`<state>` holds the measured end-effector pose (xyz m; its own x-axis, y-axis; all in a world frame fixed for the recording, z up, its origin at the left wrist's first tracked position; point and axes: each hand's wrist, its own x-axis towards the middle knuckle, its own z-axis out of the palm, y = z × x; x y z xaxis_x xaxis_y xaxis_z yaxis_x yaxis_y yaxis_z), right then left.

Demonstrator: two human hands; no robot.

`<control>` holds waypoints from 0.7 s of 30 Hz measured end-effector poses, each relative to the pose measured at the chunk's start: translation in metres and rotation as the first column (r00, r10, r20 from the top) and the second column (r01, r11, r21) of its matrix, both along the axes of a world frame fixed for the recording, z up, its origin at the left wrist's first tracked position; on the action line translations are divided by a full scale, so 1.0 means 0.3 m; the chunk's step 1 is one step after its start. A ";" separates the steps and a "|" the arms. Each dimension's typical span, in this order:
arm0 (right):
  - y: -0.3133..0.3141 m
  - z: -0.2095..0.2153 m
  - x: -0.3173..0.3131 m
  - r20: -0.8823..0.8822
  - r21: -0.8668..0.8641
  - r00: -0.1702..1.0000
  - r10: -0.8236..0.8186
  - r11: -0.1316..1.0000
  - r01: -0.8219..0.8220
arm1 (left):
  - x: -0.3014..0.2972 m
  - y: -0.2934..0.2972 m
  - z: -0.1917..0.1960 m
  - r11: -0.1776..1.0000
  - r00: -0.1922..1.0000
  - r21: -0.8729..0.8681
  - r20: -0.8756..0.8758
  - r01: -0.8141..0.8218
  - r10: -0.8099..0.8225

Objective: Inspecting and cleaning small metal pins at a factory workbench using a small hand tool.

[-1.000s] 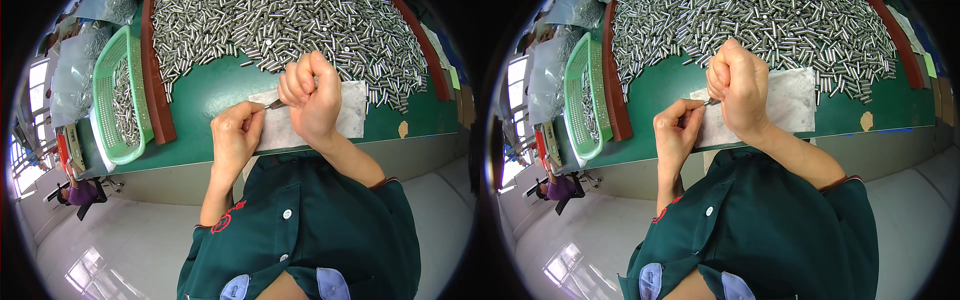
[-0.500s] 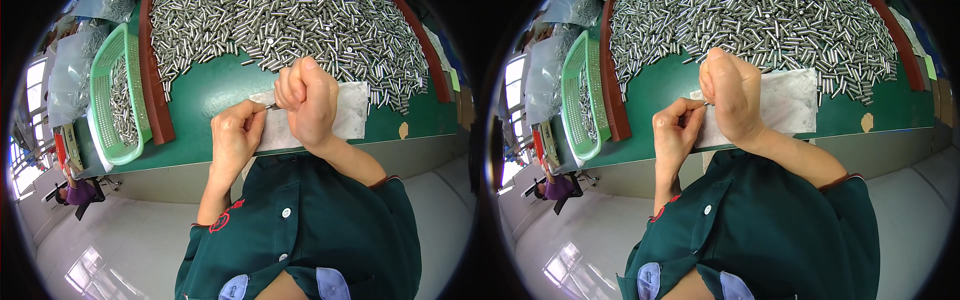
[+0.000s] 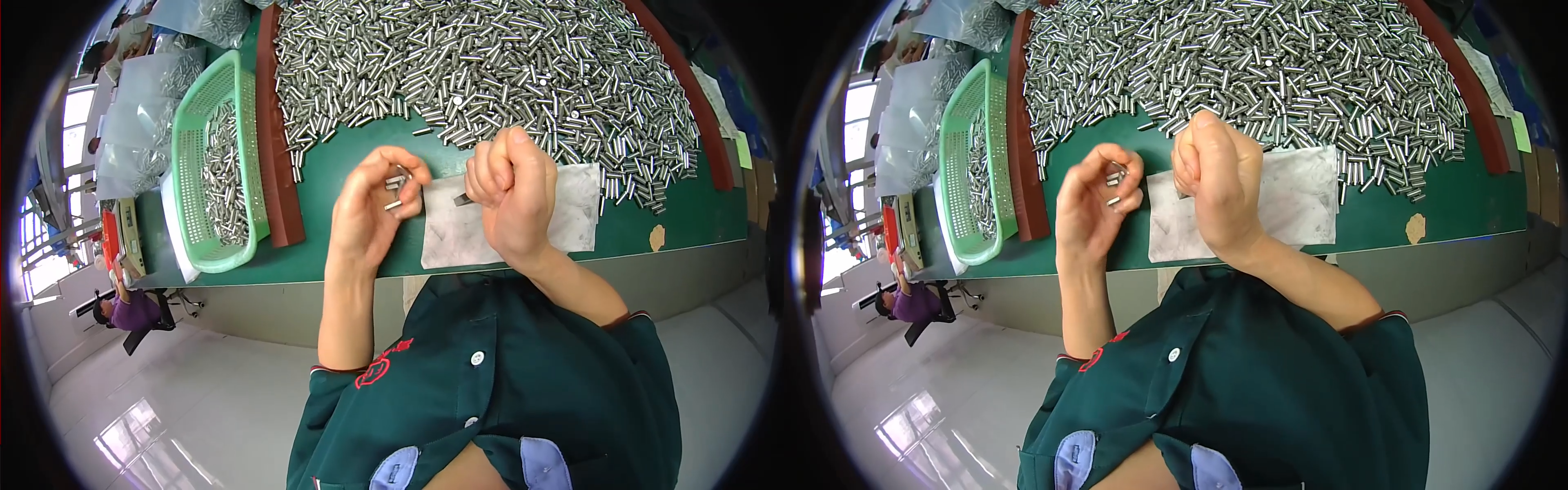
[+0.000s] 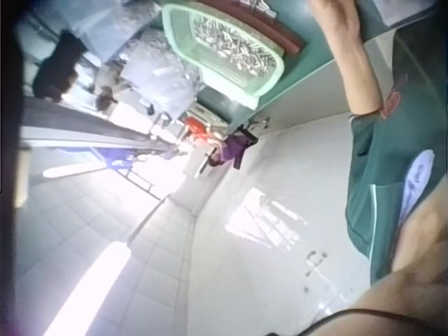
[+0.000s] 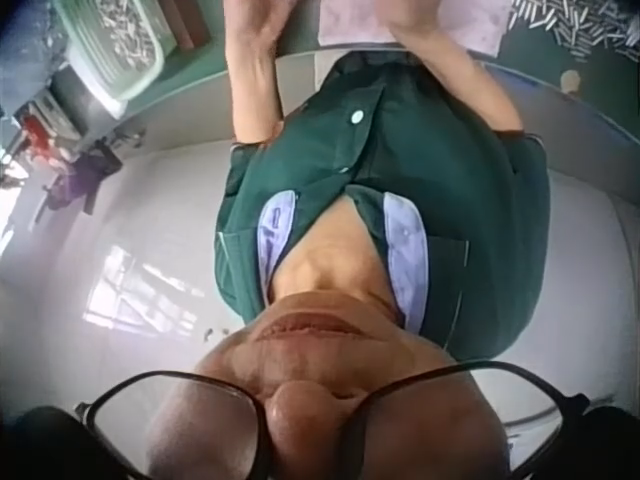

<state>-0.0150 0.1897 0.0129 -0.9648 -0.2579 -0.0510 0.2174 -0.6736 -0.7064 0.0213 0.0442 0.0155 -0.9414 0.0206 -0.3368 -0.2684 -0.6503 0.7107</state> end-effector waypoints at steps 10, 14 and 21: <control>-0.013 0.012 0.001 -0.003 0.047 1.000 -0.008 0.999 0.008 | -0.124 0.027 -0.020 -0.131 0.960 -0.975 -0.146 -0.181 -0.238; -0.009 0.009 -0.002 -0.002 0.048 1.000 0.000 0.999 0.000 | -0.116 0.016 -0.041 0.023 0.951 -0.974 -0.224 -0.224 -0.214; -0.009 0.012 -0.004 0.000 0.068 1.000 0.004 0.998 -0.004 | -0.090 -0.093 -0.045 0.989 0.996 0.136 -0.052 -0.065 0.072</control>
